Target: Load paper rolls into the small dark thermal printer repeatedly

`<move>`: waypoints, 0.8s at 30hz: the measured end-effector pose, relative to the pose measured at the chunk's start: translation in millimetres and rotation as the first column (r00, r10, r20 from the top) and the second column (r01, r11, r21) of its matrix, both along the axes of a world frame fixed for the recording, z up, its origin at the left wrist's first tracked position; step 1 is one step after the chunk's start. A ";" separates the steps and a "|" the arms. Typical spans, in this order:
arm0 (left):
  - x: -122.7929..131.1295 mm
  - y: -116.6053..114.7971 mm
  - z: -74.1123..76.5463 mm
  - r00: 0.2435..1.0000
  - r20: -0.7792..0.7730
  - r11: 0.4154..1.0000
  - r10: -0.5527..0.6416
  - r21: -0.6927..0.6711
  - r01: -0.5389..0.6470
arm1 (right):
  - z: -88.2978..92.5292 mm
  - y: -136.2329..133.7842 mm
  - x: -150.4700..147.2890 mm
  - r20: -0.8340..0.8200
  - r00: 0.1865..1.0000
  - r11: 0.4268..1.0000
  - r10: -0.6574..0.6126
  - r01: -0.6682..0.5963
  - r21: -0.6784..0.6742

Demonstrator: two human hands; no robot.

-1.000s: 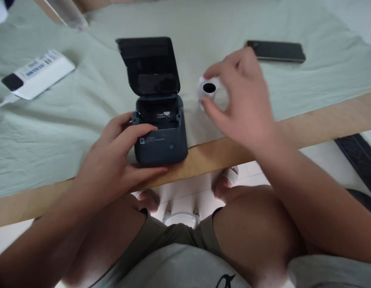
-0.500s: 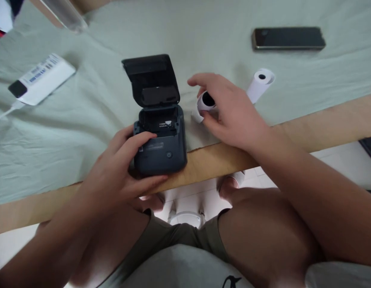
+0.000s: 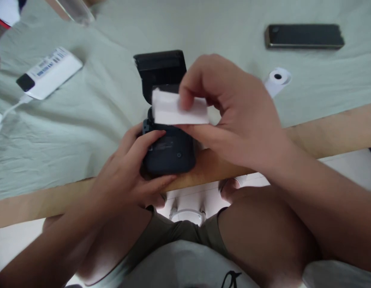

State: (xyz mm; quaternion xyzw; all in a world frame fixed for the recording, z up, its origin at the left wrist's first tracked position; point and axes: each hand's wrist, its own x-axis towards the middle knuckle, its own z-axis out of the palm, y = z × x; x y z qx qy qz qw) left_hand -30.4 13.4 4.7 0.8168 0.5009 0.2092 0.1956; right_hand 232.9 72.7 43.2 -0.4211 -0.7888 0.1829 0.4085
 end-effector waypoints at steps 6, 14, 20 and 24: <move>-6.0 -1.6 -10.3 0.980 0.199 1.000 -0.011 0.028 0.005 | -7.6 16.8 -17.3 0.263 0.965 0.999 -0.001 -0.011 0.043; 1.7 -5.9 -1.7 0.998 0.057 1.000 0.001 -0.031 0.001 | -9.0 22.5 -20.4 0.300 0.954 0.998 -0.018 0.035 -0.051; 4.1 -2.8 2.5 0.998 0.054 0.999 0.006 -0.052 -0.003 | -3.7 12.6 -12.3 0.287 0.958 0.998 0.020 -0.034 0.044; 5.9 -2.9 4.6 0.999 0.042 0.999 0.027 -0.044 -0.025 | -4.9 7.3 -13.8 0.325 0.937 0.982 0.128 -0.167 0.093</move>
